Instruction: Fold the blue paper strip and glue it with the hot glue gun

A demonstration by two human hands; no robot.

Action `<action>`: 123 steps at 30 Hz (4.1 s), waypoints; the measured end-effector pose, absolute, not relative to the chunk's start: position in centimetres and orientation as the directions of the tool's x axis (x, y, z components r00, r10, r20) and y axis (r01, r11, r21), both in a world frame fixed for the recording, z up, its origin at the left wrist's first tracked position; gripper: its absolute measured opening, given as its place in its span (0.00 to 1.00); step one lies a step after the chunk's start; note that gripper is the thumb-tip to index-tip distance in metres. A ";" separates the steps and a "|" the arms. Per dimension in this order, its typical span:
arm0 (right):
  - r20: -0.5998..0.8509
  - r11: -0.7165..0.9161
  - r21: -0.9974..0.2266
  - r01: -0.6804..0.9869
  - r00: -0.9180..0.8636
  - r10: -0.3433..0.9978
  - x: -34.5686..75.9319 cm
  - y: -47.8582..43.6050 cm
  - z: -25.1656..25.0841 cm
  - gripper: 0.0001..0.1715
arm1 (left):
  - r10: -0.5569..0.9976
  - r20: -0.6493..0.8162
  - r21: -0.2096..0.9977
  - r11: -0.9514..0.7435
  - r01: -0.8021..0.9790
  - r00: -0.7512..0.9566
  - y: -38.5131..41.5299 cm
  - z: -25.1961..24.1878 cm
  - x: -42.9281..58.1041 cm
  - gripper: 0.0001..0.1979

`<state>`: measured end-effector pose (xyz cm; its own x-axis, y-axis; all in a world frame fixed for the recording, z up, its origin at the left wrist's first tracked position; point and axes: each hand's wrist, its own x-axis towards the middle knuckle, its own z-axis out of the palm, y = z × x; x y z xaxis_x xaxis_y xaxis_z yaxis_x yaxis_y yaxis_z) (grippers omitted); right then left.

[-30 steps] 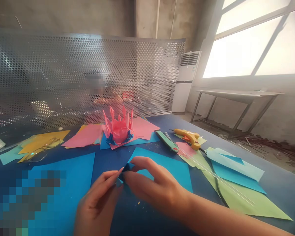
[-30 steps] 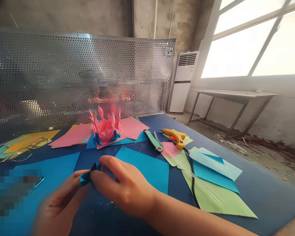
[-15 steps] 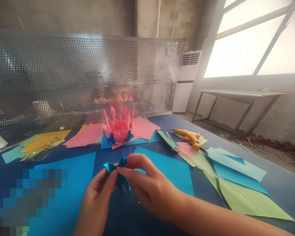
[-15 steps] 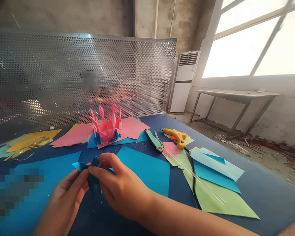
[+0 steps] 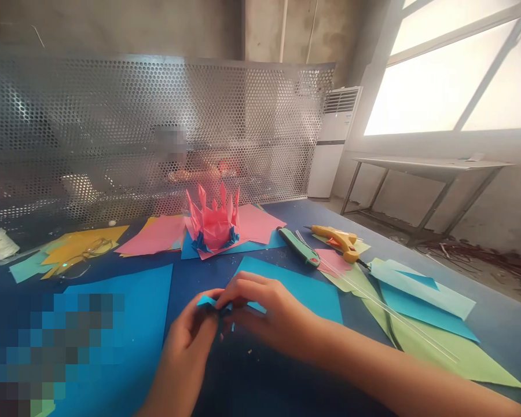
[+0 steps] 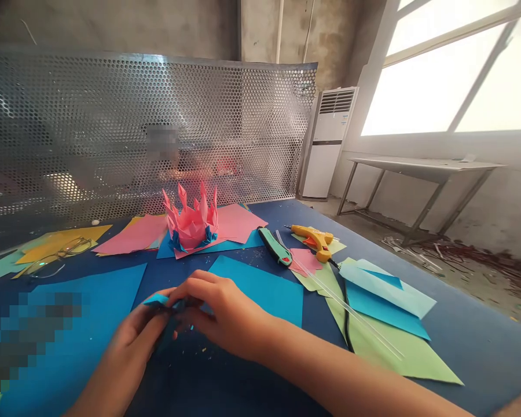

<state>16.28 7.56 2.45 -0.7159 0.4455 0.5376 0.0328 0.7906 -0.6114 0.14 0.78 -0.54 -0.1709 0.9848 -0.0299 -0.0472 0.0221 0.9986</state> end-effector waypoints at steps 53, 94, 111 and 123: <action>0.399 0.490 -0.871 0.013 -0.563 0.724 16.2 7.0 3.8 0.09 | 0.958 0.130 0.991 -0.128 0.025 -0.255 0.0 0.7 0.9 0.17; 0.287 0.275 -0.954 -0.115 -0.611 0.738 16.0 7.6 3.6 0.07 | 0.940 -0.266 0.937 0.200 -0.288 -0.214 1.0 0.9 0.2 0.27; -0.073 -0.137 -0.988 -0.066 -0.583 0.809 15.5 7.7 2.2 0.24 | 0.969 -0.103 0.972 0.050 -0.230 -0.225 1.1 0.8 0.1 0.27; -0.119 -0.116 -0.993 0.038 -0.514 0.849 15.4 7.4 2.6 0.19 | 0.983 -0.067 0.984 0.037 -0.172 -0.173 1.3 0.9 0.3 0.16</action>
